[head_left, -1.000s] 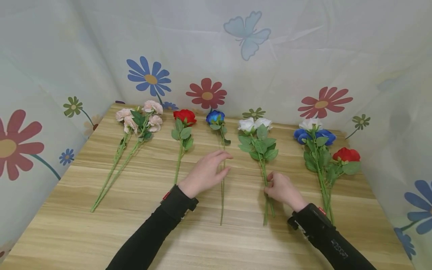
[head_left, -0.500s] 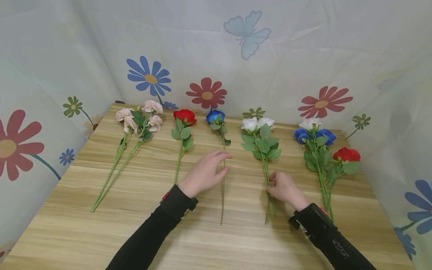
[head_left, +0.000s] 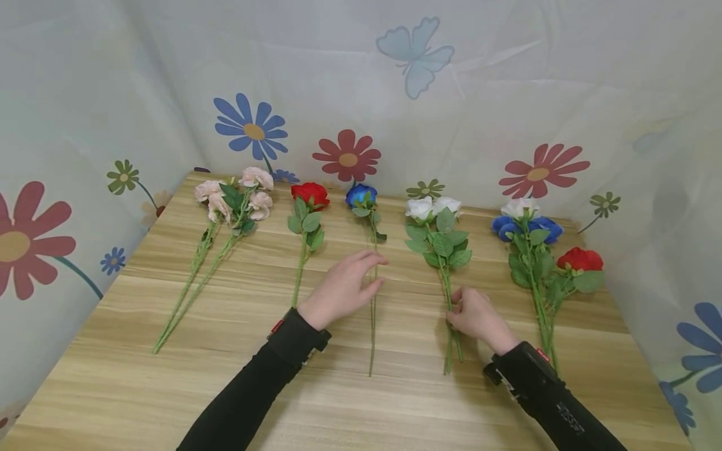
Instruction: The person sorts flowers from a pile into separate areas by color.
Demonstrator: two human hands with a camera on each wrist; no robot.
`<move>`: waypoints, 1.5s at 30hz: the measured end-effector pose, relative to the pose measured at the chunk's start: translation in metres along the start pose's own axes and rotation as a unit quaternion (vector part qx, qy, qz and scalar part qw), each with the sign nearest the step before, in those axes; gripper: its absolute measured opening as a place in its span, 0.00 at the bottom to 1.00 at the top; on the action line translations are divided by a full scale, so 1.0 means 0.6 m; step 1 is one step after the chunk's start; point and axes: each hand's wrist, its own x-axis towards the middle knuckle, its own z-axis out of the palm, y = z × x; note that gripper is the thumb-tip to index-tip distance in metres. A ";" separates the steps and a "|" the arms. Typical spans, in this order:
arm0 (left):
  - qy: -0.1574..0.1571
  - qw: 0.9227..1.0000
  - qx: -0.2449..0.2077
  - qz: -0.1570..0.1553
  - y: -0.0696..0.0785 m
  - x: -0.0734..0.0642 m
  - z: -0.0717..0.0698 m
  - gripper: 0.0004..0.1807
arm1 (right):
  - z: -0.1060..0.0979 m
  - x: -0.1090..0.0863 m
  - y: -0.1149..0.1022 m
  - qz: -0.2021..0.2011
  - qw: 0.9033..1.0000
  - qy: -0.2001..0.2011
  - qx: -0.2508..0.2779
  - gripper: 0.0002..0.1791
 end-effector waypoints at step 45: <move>-0.054 0.989 0.131 0.048 -0.014 -0.028 0.002 0.22 | -0.083 -0.057 0.091 -0.138 0.962 0.235 -0.032 0.10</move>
